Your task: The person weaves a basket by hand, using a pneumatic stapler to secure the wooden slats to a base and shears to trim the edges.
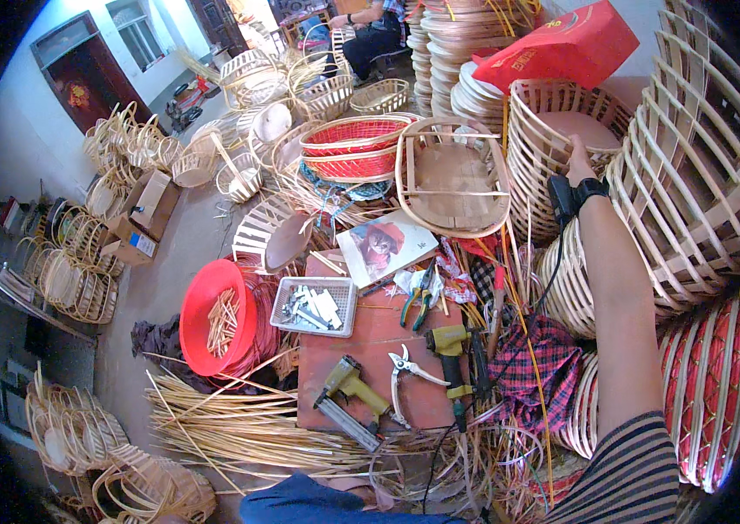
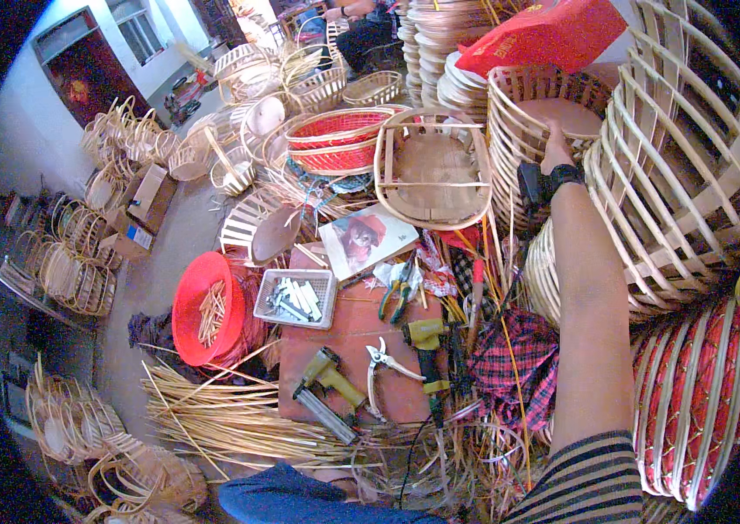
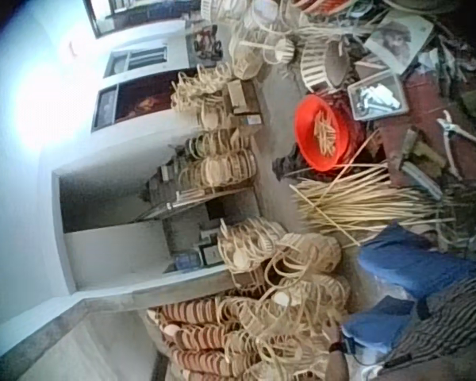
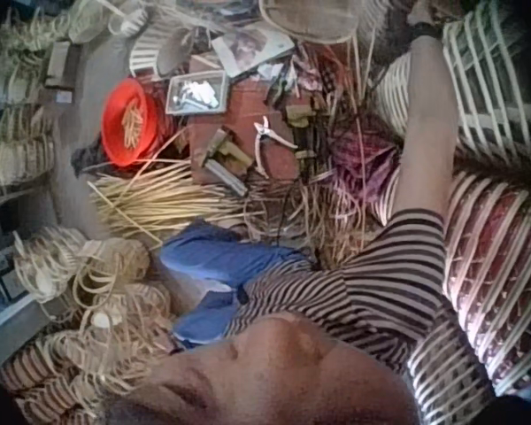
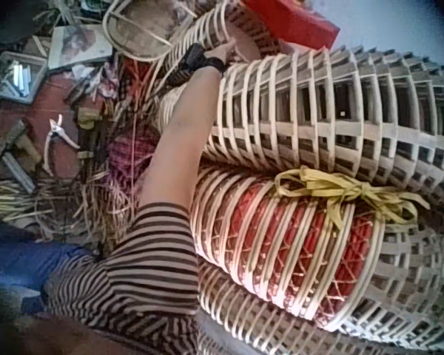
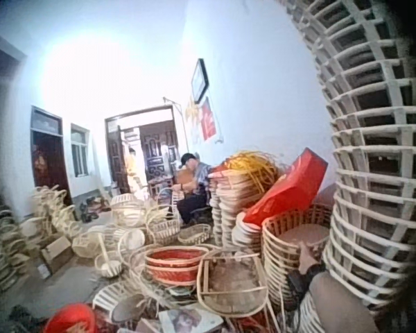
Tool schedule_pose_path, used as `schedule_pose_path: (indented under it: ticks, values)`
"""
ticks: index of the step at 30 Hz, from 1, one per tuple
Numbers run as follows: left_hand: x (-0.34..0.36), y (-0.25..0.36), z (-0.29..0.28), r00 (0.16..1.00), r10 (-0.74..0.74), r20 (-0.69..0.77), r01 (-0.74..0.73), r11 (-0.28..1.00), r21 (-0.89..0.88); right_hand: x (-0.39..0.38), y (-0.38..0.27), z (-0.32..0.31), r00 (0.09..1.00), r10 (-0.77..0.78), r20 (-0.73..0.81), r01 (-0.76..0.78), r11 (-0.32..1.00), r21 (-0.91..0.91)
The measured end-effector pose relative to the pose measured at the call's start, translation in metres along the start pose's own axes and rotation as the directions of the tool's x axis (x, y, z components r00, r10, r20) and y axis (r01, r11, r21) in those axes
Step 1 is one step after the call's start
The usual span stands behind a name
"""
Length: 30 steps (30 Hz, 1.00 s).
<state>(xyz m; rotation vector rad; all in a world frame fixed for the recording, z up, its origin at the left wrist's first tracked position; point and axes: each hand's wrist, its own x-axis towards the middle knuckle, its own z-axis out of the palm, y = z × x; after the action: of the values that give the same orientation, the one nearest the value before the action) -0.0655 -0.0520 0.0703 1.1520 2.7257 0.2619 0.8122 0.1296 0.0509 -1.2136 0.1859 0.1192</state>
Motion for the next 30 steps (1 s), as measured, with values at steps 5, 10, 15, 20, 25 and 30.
schedule_pose_path:
  ticks: [5,10,15,20,25,30]
  values:
    - [0.004,-0.046,0.009,0.999,0.020,-0.039,-0.022,0.999,-0.036,-0.003,0.007,0.001,0.996,0.093,-0.015,-0.093,0.995,-0.040]
    - [-0.003,-0.023,0.002,0.999,0.003,-0.032,0.003,0.985,0.175,-0.023,-0.001,-0.002,0.988,0.002,0.156,0.009,0.997,-0.071]
    - [0.042,-0.112,0.009,0.998,-0.058,0.031,0.057,0.998,0.015,-0.015,-0.005,0.013,0.944,-0.015,0.329,0.020,1.000,-0.010]
    - [0.044,-0.103,0.012,0.998,-0.048,0.029,0.048,0.999,-0.006,0.021,-0.001,0.035,0.958,-0.207,0.198,0.200,0.978,0.054]
    - [0.054,-0.070,0.015,0.999,0.002,0.034,0.000,0.999,-0.043,0.041,-0.020,0.057,0.952,-0.223,0.210,0.304,0.613,-0.729]
    - [0.071,-0.031,0.023,0.999,0.048,0.025,-0.043,0.988,-0.146,-0.074,-0.021,0.085,0.914,-0.395,-0.091,0.166,0.569,-0.806]
